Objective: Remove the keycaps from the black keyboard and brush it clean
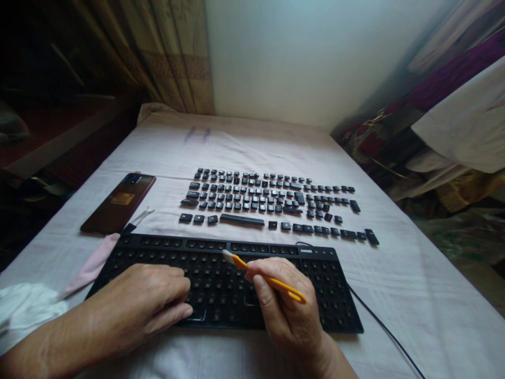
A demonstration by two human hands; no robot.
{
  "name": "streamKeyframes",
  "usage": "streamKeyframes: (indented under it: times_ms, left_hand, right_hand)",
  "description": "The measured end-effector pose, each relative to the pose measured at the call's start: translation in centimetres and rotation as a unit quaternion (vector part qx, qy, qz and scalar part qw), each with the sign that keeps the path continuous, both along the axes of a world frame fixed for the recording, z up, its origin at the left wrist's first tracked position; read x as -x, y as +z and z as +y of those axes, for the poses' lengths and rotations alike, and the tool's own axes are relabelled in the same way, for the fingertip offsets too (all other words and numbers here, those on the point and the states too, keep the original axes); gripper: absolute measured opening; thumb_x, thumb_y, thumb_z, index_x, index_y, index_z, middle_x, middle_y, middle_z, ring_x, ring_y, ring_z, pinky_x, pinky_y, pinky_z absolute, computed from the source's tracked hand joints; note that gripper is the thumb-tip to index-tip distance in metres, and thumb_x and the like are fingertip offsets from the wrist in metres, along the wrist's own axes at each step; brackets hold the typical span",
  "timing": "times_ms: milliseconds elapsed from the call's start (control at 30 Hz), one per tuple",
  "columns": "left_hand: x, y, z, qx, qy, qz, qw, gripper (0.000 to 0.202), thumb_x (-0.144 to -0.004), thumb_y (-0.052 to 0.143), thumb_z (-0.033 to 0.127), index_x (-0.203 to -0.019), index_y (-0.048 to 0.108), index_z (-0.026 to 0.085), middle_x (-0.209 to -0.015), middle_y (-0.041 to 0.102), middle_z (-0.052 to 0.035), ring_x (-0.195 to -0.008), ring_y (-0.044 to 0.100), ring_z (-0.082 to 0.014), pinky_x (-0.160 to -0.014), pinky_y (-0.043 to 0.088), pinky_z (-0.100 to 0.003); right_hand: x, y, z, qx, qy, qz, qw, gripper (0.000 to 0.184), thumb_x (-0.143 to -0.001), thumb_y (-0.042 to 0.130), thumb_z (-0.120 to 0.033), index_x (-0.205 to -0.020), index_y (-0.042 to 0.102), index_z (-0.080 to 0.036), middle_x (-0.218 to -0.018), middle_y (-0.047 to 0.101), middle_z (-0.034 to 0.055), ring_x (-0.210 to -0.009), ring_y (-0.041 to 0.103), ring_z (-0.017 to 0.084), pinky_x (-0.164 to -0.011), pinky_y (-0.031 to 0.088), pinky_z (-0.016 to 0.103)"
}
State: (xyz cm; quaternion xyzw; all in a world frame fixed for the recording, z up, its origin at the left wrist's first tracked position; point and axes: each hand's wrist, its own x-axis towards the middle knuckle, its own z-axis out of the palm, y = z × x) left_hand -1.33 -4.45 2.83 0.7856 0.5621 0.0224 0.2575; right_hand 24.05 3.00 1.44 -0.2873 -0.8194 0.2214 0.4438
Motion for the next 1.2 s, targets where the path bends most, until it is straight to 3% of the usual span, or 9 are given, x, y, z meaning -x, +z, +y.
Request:
streamKeyframes:
  times_ms: [267,400,533,700,967,1200]
  left_hand:
    - [-0.1,0.0,0.1,0.000,0.001,-0.003,1.000,0.017,-0.094,0.062,0.029,-0.077,0.064,0.023,-0.077,0.066,0.0011,-0.071,0.063,-0.0184,-0.062,0.036,-0.030]
    - [-0.1,0.1,0.0,-0.002,-0.002,-0.003,1.000,0.017,-0.093,0.062,0.028,-0.077,0.064,0.023,-0.075,0.065,0.0012,-0.069,0.063,-0.0176,-0.061,0.036,-0.030]
    - [-0.1,0.0,0.0,0.004,0.000,0.001,1.000,0.019,-0.094,0.062,0.030,-0.076,0.063,0.023,-0.077,0.066,0.0009,-0.070,0.063,-0.0179,-0.062,0.036,-0.030]
    - [-0.1,0.1,0.2,0.004,0.000,0.002,1.000,0.021,-0.094,0.061,0.029,-0.073,0.061,0.023,-0.075,0.066,0.0009,-0.068,0.062,-0.0181,-0.060,0.034,-0.030]
    - [-0.2,0.2,0.3,0.015,0.006,-0.002,1.000,0.021,-0.093,0.060,0.028,-0.073,0.060,0.023,-0.075,0.065,0.0003,-0.069,0.063,-0.0192,-0.061,0.033,-0.030]
    - [-0.1,0.1,0.2,0.023,0.011,0.000,1.000,0.021,-0.095,0.059,0.031,-0.076,0.062,0.024,-0.077,0.066,0.0005,-0.070,0.062,-0.0190,-0.062,0.034,-0.030]
  right_hand:
    - [0.3,-0.5,0.1,0.001,0.037,-0.008,0.999,0.026,-0.089,0.058,-0.006,-0.103,0.072,-0.022,-0.086,0.081,0.0043,-0.074,0.078,0.020,-0.067,0.065,0.029]
    - [-0.2,-0.6,-0.1,0.035,-0.008,0.033,0.999,0.024,-0.096,0.057,-0.012,-0.110,0.072,-0.024,-0.093,0.082,0.0037,-0.082,0.080,0.020,-0.073,0.067,0.031]
    - [-0.8,-0.7,-0.2,0.064,-0.069,0.059,0.994,0.019,-0.101,0.054,-0.019,-0.109,0.071,-0.026,-0.083,0.079,0.0003,-0.071,0.077,0.017,-0.066,0.065,0.026]
    - [-1.4,-1.4,-0.1,0.083,-0.084,0.071,0.990,0.018,-0.102,0.053,-0.025,-0.104,0.071,-0.024,-0.078,0.073,0.0004,-0.064,0.072,0.016,-0.060,0.062,0.025]
    - [-1.5,-1.7,0.0,0.078,-0.073,0.061,0.992,0.018,-0.098,0.055,-0.018,-0.105,0.072,-0.024,-0.082,0.075,0.0017,-0.062,0.072,0.016,-0.060,0.062,0.026]
    - [-1.0,-1.0,0.2,0.041,-0.042,0.026,0.998,0.021,-0.093,0.055,-0.010,-0.104,0.069,-0.022,-0.076,0.075,0.0004,-0.061,0.071,0.016,-0.059,0.061,0.026]
